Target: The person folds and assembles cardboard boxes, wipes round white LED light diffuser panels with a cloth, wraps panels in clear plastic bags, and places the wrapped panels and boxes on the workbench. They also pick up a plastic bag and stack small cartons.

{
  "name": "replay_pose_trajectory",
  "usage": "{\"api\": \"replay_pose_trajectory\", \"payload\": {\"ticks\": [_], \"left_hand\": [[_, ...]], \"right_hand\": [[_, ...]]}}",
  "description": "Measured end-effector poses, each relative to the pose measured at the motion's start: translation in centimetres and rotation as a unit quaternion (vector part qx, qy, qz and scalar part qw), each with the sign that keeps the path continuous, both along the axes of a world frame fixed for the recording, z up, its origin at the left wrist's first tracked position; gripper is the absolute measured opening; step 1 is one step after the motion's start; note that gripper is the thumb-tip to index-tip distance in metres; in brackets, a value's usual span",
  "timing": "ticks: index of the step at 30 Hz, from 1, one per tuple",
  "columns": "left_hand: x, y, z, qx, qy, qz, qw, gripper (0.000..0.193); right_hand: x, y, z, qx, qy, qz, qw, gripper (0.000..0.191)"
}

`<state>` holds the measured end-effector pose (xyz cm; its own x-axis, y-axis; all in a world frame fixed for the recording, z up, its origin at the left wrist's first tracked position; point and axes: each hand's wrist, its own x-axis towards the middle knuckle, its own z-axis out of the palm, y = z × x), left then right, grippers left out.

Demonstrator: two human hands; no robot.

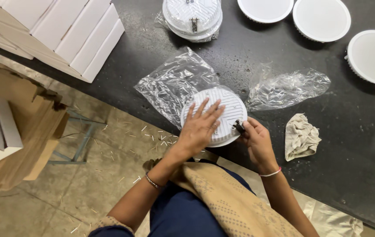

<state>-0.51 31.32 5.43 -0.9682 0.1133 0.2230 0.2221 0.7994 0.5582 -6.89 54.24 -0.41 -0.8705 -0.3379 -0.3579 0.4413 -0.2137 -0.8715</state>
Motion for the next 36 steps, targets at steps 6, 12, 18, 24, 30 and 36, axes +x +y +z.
{"api": "replay_pose_trajectory", "payload": {"ticks": [6,12,18,24,30,36], "left_hand": [[1.3,2.0,3.1,0.066,-0.011,-0.076,0.995,0.052],[3.3,-4.3,5.9,0.131,-0.069,-0.181,0.972,0.083],[0.6,-14.5,3.8,-0.228,-0.002,-0.020,0.974,0.107],[-3.8,-11.0,2.1,0.022,0.227,-0.109,0.968,0.054],[-4.6,-10.3,5.3,0.447,0.083,-0.049,0.889,0.034],[-3.9,-5.9,4.8,0.539,-0.138,-0.040,0.830,0.025]], "right_hand": [[0.3,-5.4,2.5,-0.031,0.068,0.000,0.997,0.029],[-1.0,-10.0,2.9,-0.095,0.007,-0.016,0.995,0.032],[-3.4,-10.3,1.2,-0.088,0.014,0.017,0.996,0.035],[-2.0,-10.5,9.5,-0.003,-0.003,0.134,0.991,0.042],[-2.2,-3.2,20.7,0.172,0.217,-0.066,0.958,0.033],[-5.1,-2.6,16.6,0.203,0.197,0.174,0.943,0.043]]}}
